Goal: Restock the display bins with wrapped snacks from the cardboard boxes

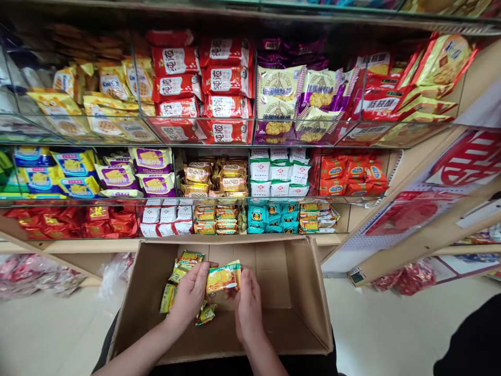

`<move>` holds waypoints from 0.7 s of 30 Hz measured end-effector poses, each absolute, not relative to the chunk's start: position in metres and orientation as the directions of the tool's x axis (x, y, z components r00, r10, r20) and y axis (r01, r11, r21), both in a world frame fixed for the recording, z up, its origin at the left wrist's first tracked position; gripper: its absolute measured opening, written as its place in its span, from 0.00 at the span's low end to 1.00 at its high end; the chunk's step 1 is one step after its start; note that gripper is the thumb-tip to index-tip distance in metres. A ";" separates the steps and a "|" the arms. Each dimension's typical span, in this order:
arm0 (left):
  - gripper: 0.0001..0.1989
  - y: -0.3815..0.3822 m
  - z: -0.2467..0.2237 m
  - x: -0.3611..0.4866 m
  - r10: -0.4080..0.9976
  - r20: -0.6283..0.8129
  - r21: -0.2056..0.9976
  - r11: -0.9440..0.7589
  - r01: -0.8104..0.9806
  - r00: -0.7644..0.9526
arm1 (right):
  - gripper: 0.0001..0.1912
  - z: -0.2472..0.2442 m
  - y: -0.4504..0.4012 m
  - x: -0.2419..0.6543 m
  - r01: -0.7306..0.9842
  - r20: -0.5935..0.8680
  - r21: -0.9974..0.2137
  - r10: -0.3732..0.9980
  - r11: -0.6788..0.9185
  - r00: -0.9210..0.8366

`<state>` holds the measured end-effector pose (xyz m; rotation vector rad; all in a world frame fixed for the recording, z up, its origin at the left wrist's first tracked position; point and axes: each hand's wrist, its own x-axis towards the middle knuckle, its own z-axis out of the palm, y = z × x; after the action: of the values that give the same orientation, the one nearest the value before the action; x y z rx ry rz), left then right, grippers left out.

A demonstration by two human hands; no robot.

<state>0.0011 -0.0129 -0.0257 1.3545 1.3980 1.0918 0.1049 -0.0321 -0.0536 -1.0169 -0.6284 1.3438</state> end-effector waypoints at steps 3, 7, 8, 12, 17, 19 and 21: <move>0.17 -0.014 -0.030 0.001 0.998 0.045 0.974 -0.032 0.223 -0.053 | 0.17 -0.055 -0.038 0.098 -0.480 -0.139 -0.872 0.989 -0.100 0.046; 0.16 -0.014 -0.025 -0.009 0.994 0.056 0.961 -0.080 0.265 0.096 | 0.13 -0.051 -0.035 0.110 -0.256 -0.068 -0.966 0.989 -0.033 0.131; 0.17 -0.012 -0.021 -0.012 0.986 0.095 0.953 -0.131 0.275 0.140 | 0.13 -0.048 -0.032 0.116 -0.173 -0.030 -0.985 0.990 -0.006 0.137; 0.26 -0.004 -0.004 -0.020 0.945 0.195 0.936 -0.259 0.237 0.263 | 0.11 -0.031 -0.024 0.134 0.141 0.123 -0.981 0.990 0.131 -0.064; 0.13 0.005 0.008 -0.023 0.976 0.117 0.969 -0.152 0.193 0.183 | 0.14 -0.010 -0.020 0.135 0.259 0.130 -0.947 0.966 0.187 -0.222; 0.13 0.011 0.013 -0.034 0.963 0.206 0.917 -0.253 0.309 0.175 | 0.14 -0.002 -0.013 0.137 0.321 0.166 -0.920 0.967 0.223 -0.195; 0.12 0.024 0.019 -0.053 0.926 0.320 0.765 -0.377 0.522 0.200 | 0.16 0.005 0.000 0.143 0.408 0.254 -0.870 0.961 0.277 -0.110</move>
<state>-0.0531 0.0237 0.0194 1.9822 1.3441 1.0674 0.1426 0.0004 0.0048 -1.2687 -1.6770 0.7994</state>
